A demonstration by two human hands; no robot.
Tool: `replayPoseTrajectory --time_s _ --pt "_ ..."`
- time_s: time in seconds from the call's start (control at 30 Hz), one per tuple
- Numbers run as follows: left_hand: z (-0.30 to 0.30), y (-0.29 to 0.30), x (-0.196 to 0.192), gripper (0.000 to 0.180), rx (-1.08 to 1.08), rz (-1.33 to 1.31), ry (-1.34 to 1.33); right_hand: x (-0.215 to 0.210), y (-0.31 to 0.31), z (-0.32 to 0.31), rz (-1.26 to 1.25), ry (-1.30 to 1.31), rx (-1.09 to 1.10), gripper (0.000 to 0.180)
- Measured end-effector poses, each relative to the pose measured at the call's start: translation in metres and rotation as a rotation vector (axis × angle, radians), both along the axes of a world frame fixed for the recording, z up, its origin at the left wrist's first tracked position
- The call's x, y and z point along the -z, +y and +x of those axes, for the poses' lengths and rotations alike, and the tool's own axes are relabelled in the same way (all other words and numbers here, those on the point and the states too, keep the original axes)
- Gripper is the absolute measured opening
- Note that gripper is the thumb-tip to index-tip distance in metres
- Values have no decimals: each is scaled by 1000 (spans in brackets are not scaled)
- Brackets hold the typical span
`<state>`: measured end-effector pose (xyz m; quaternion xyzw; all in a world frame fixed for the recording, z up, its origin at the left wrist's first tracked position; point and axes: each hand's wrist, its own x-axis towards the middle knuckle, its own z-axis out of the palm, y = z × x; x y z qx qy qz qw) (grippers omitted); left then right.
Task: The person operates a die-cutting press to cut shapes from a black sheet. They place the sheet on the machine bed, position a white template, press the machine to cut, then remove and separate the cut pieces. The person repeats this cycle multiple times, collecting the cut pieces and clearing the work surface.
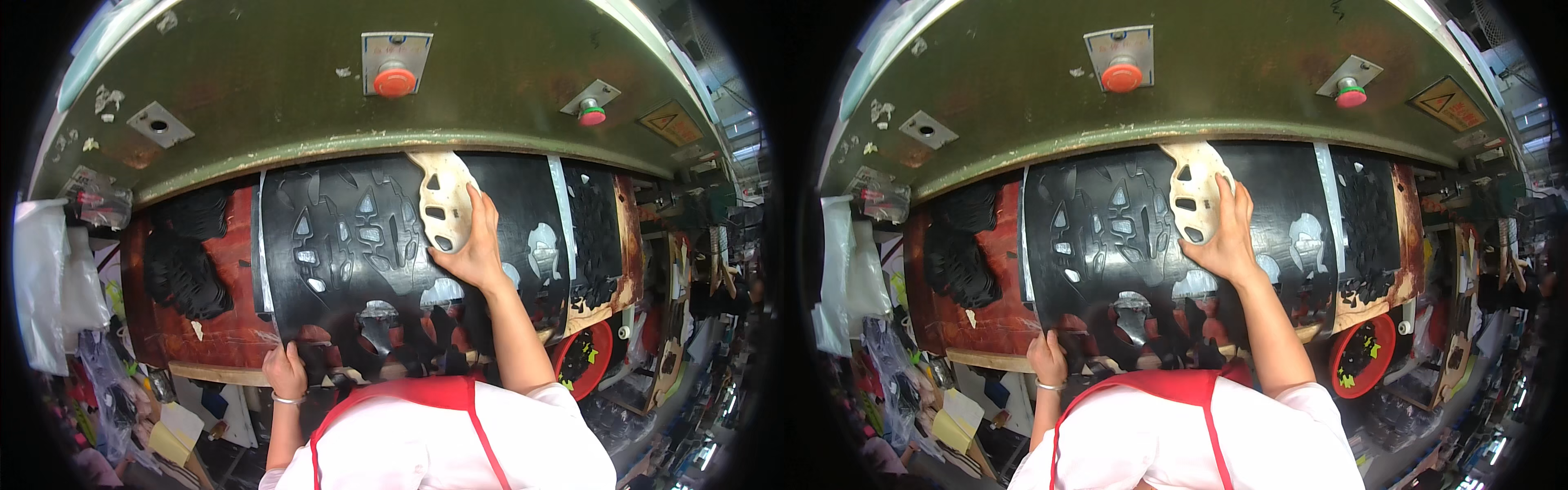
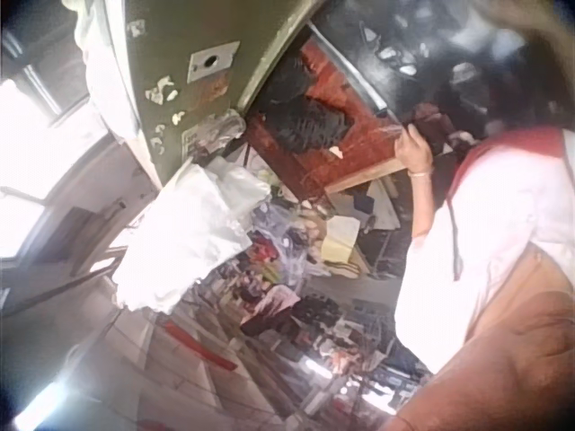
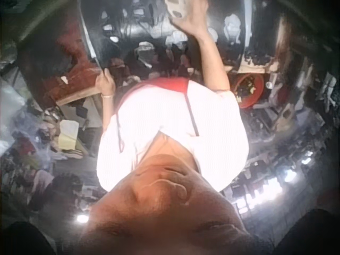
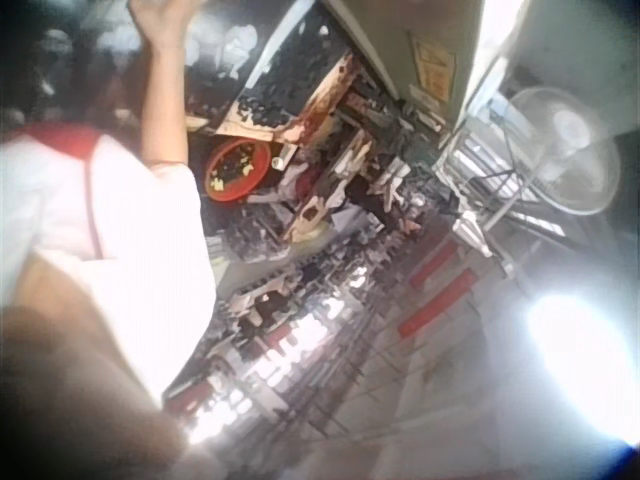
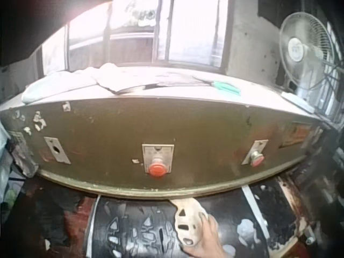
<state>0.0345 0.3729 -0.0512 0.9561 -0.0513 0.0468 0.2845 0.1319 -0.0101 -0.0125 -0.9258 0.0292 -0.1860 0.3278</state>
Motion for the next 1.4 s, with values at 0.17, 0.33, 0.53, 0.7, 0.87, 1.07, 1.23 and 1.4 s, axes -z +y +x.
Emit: replayPoseTrajectory --time_s 0.17,0.33,0.53,0.7,0.87,1.07,1.23,1.4 --pt "57 -11 3 33 -82 -25 30 -40 -50 59 273 -165 279 96" --pt "120 -25 2 34 -119 -28 52 -85 -121 112 -85 -397 554 94" --pt "190 -31 3 33 -98 -4 -2 -62 -118 121 -85 -403 567 101" --pt "194 -37 1 34 -198 14 43 -55 -147 88 -141 -365 474 89" --pt "183 -40 13 12 83 496 -457 0 -189 -6 -161 -247 587 39" --pt "162 -43 12 38 -279 -108 -92 103 -242 -47 -83 -210 458 35" --pt "129 -41 8 36 -280 -178 -168 80 -238 -76 -140 -256 481 31" --pt "81 -27 13 35 -195 -268 -91 13 -178 -88 -279 -285 550 29"
